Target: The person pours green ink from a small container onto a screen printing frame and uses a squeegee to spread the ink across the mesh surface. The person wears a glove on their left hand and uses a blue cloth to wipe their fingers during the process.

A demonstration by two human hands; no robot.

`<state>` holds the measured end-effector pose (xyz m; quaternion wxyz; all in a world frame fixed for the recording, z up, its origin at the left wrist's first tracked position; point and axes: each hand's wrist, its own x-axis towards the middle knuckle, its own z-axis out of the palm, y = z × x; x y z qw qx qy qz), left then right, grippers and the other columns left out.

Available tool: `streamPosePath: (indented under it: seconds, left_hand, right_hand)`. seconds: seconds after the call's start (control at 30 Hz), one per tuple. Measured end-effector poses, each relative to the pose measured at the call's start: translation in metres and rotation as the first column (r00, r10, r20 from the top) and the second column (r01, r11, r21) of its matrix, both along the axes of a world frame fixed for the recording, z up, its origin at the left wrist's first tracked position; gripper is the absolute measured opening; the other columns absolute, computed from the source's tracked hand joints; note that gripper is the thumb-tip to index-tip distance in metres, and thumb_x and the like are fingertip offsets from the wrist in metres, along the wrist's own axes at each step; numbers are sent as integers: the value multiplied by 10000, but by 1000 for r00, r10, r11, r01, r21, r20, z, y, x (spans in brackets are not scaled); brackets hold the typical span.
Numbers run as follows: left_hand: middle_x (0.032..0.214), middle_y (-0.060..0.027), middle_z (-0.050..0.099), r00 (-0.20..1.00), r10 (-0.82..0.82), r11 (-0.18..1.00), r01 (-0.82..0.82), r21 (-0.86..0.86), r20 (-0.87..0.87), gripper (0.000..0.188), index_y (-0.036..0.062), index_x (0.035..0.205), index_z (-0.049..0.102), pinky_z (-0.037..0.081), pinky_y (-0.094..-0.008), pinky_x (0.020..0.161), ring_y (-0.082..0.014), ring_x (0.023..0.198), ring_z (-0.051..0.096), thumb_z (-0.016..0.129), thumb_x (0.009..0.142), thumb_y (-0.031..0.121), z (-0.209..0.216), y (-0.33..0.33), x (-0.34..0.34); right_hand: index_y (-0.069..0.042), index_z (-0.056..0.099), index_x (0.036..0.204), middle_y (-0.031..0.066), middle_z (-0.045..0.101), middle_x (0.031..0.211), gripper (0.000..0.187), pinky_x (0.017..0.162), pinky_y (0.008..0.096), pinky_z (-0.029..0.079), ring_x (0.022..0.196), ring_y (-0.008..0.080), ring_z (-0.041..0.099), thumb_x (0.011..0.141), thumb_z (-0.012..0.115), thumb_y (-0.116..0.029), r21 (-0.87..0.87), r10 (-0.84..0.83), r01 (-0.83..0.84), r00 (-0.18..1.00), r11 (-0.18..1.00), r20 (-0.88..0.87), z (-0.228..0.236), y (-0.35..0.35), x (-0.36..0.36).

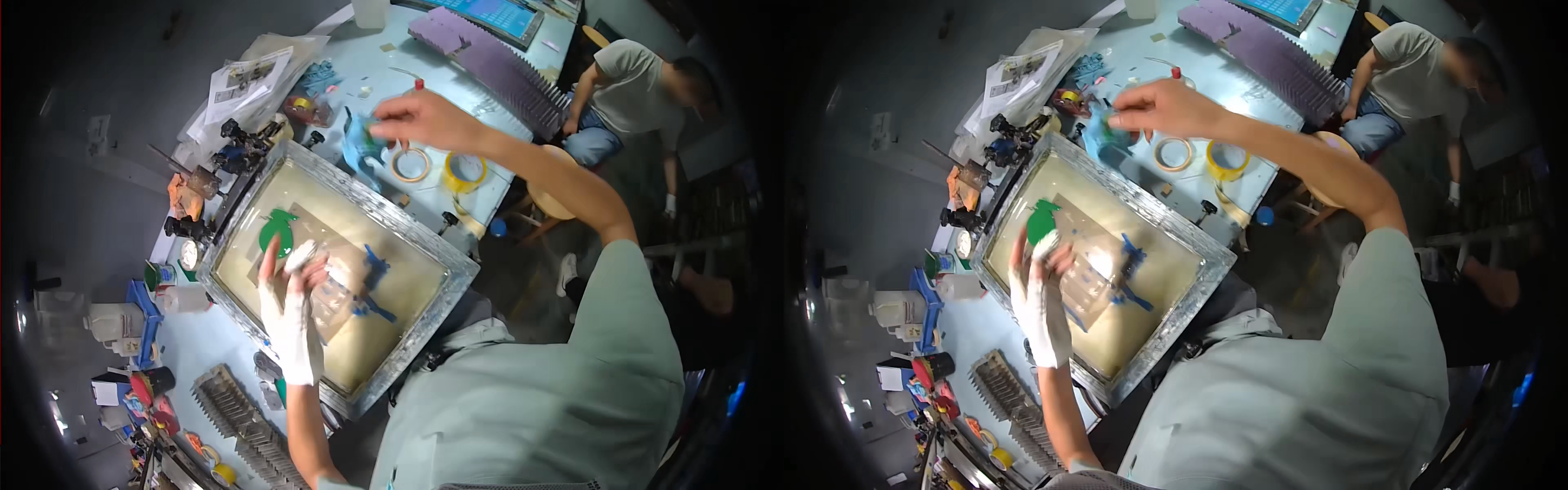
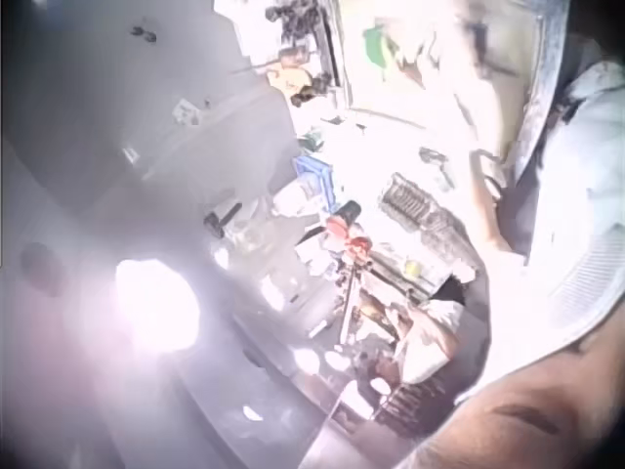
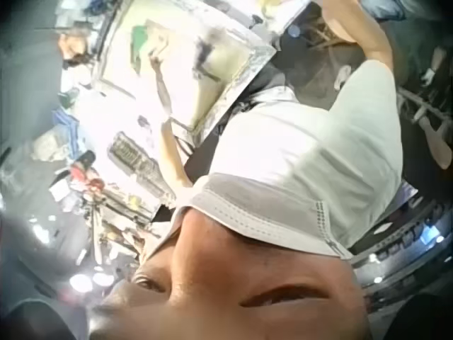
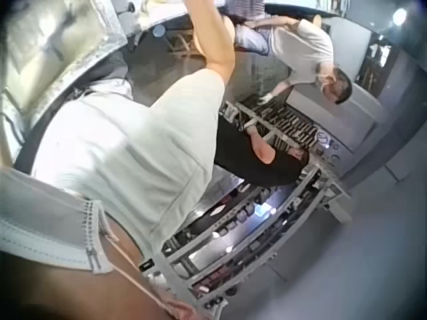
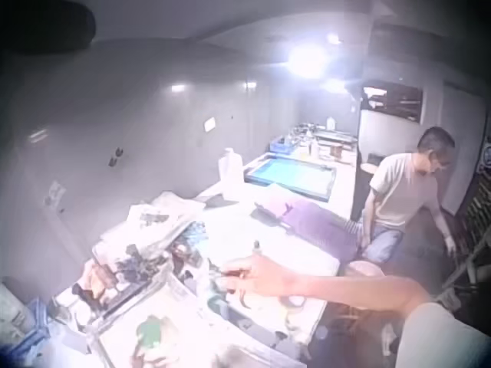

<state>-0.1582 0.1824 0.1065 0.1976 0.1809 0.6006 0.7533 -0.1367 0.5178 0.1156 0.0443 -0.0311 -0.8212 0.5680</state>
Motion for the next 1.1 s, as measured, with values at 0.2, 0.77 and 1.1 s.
streamPosePath:
  seconds: [0.2, 0.77, 1.1]
  left_hand:
    - [1363, -195, 534, 984, -171, 985, 170, 32, 57, 609, 21, 1543, 299, 500, -374, 1017, -254, 1161, 616, 587, 1030, 177, -26, 69, 8]
    - [1324, -117, 532, 965, -251, 955, 260, -143, 73, 672, 52, 1561, 287, 476, -299, 997, -180, 1163, 601, 585, 967, -46, -84, 57, 56]
    - [1054, -87, 565, 973, -208, 905, 152, -398, -102, 814, 114, 1576, 290, 517, -308, 821, -158, 909, 574, 687, 882, -37, -93, 82, 72]
  right_hand:
    - [-50, 723, 1095, 62, 696, 986, 219, 761, 327, 524, 865, 224, 671, 902, 712, -155, 385, 44, 144, 896, 912, -441, -29, -34, 84]
    - [-83, 711, 1132, 57, 658, 1055, 248, 745, 284, 529, 909, 166, 636, 900, 720, -169, 427, 52, 70, 962, 902, -268, -98, -59, 106]
    - [-46, 701, 1092, 46, 672, 977, 197, 728, 270, 538, 811, 121, 660, 899, 707, -88, 143, -14, 17, 1000, 990, -22, -90, -59, 124]
